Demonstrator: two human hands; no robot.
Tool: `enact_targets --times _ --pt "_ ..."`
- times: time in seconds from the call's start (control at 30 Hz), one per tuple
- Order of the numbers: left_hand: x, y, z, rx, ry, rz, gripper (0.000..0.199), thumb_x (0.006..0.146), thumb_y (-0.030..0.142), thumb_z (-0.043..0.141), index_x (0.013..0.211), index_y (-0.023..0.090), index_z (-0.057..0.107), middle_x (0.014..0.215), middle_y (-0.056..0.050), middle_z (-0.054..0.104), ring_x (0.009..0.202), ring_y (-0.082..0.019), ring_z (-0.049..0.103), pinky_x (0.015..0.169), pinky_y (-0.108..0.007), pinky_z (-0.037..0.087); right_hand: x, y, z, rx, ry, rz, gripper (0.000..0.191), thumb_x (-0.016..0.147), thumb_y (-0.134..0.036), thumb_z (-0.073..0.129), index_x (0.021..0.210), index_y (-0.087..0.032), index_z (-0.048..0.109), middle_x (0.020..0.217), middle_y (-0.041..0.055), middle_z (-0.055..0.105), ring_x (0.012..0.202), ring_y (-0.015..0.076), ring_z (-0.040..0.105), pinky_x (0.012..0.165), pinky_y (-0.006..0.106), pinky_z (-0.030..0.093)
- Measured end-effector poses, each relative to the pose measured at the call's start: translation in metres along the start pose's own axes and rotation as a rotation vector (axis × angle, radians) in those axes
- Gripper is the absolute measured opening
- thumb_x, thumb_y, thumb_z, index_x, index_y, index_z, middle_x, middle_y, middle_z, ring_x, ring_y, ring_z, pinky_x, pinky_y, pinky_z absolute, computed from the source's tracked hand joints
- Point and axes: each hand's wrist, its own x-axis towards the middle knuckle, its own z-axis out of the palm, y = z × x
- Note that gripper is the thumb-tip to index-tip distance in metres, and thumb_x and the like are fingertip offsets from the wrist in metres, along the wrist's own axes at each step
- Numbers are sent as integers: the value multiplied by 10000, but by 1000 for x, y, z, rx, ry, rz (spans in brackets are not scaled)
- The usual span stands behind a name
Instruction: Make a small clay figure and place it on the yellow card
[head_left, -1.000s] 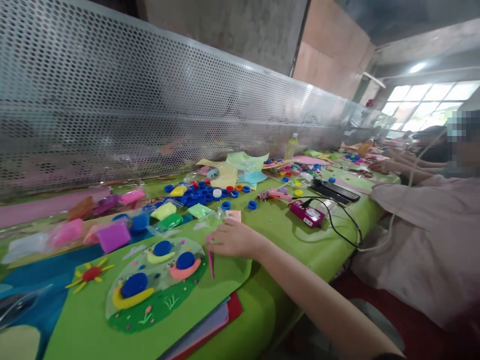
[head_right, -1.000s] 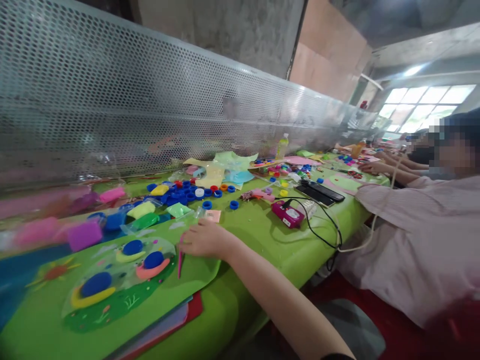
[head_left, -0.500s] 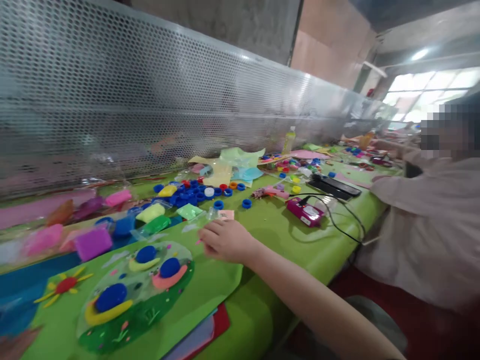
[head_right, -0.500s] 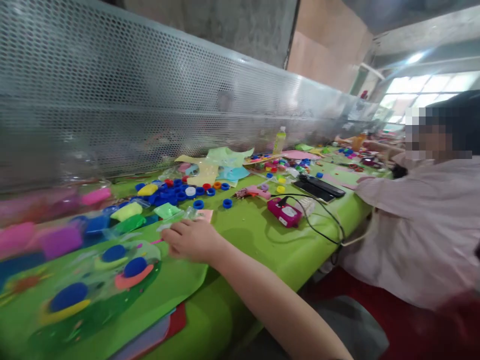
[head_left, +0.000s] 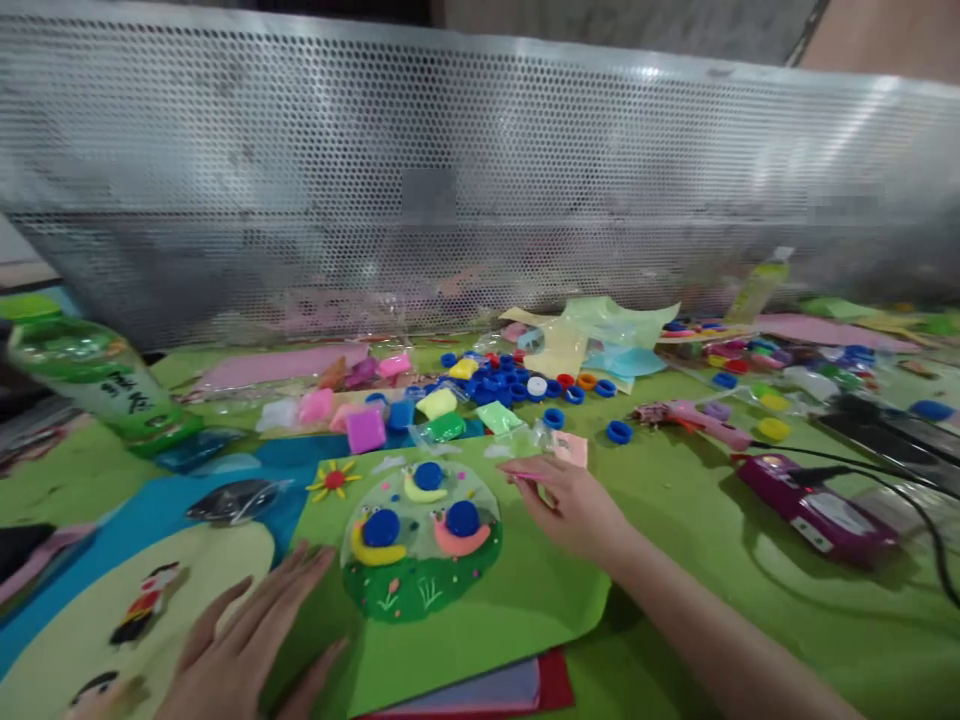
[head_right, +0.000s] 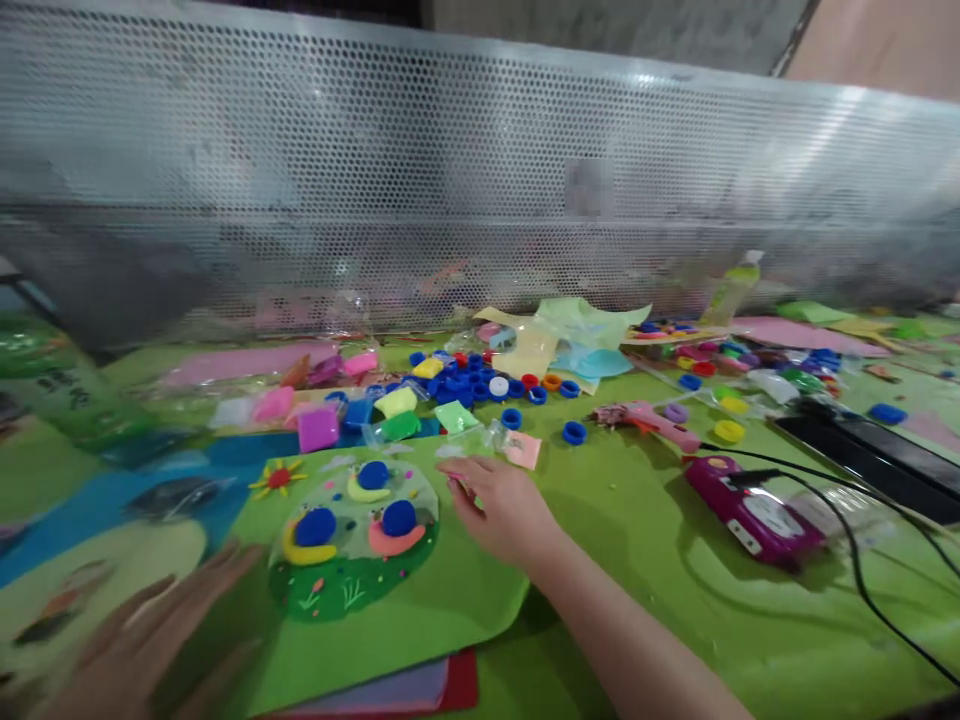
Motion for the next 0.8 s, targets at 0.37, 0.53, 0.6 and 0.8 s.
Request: enact_targets --times 0.37,0.53,0.6,0.8 --pt "8 24 -33 5 2 32 473 904 424 433 1337 247 361 1282 -30 590 1133 -221 589 903 -411 511 32 20 2 -151 -27 -287 214 939 -264 521 1120 -169 587 1058 68 635 898 169 633 764 352 550" --pt "9 28 -35 -19 -7 9 476 906 424 425 1338 232 371 1281 -50 590 1108 -230 601 895 -398 515 17 16 11 -193 -161 -447 201 919 -216 555 1104 -150 597 1050 63 648 886 167 646 753 347 560" --pt "8 28 -36 -24 -22 -4 467 914 418 407 1342 237 365 1291 -45 582 1118 -228 593 902 -395 506 17 22 8 -190 -198 -435 200 920 -203 552 1109 -155 599 1059 63 649 877 162 649 748 340 563" --pt "1 18 -29 -109 42 71 450 912 431 410 1328 260 391 1249 -36 606 1091 -227 587 885 -389 485 23 34 -11 -212 -274 -323 228 924 -245 548 1135 -166 582 1123 76 614 934 181 626 792 375 548"
